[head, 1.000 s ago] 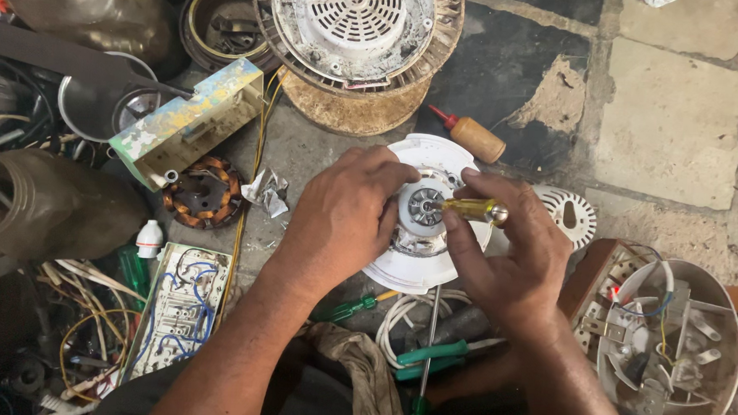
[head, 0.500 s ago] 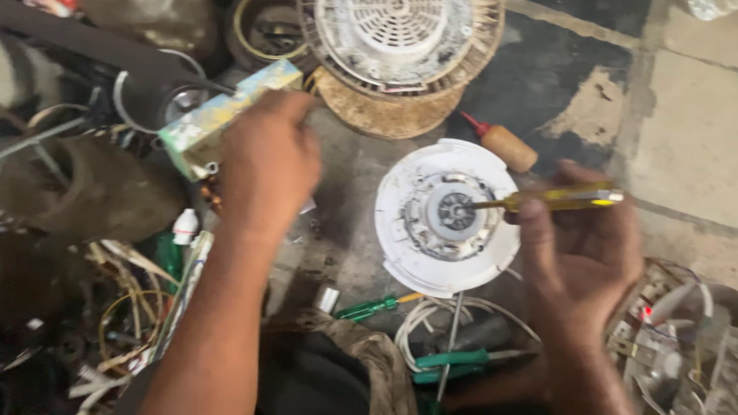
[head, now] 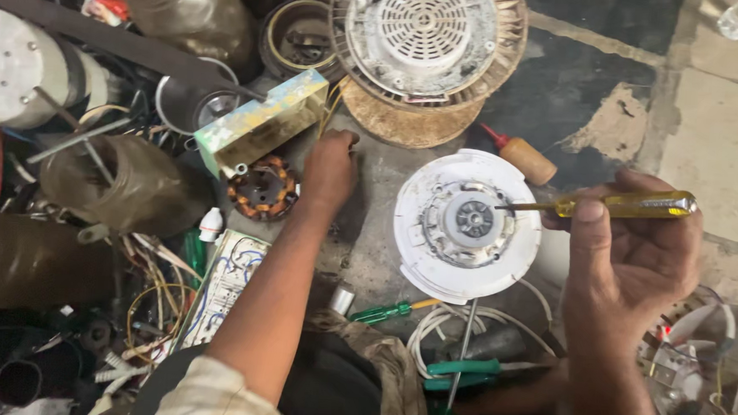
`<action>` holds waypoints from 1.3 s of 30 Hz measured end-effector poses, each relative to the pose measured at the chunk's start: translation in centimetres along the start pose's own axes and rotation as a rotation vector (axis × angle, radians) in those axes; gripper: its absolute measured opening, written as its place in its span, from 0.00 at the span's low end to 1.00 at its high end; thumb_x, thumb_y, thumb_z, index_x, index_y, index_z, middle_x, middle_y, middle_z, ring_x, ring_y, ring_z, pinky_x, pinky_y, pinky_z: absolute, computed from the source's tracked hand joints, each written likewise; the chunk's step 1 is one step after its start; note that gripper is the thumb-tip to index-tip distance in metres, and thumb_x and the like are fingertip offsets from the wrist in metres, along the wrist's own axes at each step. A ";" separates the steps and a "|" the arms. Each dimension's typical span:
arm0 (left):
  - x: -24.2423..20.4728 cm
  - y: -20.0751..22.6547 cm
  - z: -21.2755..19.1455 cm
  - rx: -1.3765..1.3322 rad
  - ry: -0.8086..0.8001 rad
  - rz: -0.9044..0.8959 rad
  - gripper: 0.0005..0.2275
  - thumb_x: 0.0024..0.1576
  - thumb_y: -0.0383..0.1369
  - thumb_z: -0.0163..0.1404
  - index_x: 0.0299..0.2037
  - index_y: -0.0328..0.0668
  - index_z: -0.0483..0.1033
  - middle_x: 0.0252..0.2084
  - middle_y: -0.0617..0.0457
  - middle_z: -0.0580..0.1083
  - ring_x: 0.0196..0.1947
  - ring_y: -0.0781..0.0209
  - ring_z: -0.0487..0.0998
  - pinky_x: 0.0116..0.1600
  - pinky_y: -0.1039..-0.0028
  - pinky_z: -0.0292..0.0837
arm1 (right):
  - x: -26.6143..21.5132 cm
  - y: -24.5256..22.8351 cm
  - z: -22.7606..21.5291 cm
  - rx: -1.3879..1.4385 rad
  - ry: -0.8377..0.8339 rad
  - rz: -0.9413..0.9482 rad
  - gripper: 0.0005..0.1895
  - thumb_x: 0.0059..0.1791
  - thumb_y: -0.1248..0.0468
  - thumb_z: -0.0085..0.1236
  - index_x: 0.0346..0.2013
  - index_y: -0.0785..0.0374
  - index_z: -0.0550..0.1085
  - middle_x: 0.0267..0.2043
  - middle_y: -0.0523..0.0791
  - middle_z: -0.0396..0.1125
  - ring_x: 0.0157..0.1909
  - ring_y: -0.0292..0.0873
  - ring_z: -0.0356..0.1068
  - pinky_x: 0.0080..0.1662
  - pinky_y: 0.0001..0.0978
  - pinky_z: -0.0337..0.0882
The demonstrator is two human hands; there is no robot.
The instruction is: The person is repairing a white electric motor while sitting on the floor. They use a screwdriver to remove screws from the motor housing, disassemble the unit, and then reassemble it by tightening the screws back into place.
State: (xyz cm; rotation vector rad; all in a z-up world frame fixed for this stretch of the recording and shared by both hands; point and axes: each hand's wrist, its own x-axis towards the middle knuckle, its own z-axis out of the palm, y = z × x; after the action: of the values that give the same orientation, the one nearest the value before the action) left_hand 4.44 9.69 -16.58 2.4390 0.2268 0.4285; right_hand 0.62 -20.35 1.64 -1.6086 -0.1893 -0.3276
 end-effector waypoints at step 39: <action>-1.3 14.9 -8.3 -0.351 0.104 0.058 0.06 0.60 0.27 0.61 0.41 0.35 0.77 0.38 0.48 0.78 0.37 0.52 0.81 0.42 0.69 0.73 | 1.1 1.9 -1.0 0.123 0.012 0.119 0.14 0.62 0.70 0.57 0.59 0.75 0.66 0.44 0.50 0.70 0.43 0.39 0.73 0.48 0.33 0.80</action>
State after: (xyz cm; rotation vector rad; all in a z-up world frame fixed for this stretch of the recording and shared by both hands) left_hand 1.06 2.43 -1.45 2.0855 0.1135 0.5702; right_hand 2.20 -21.55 0.21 -1.4887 -0.1025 -0.2291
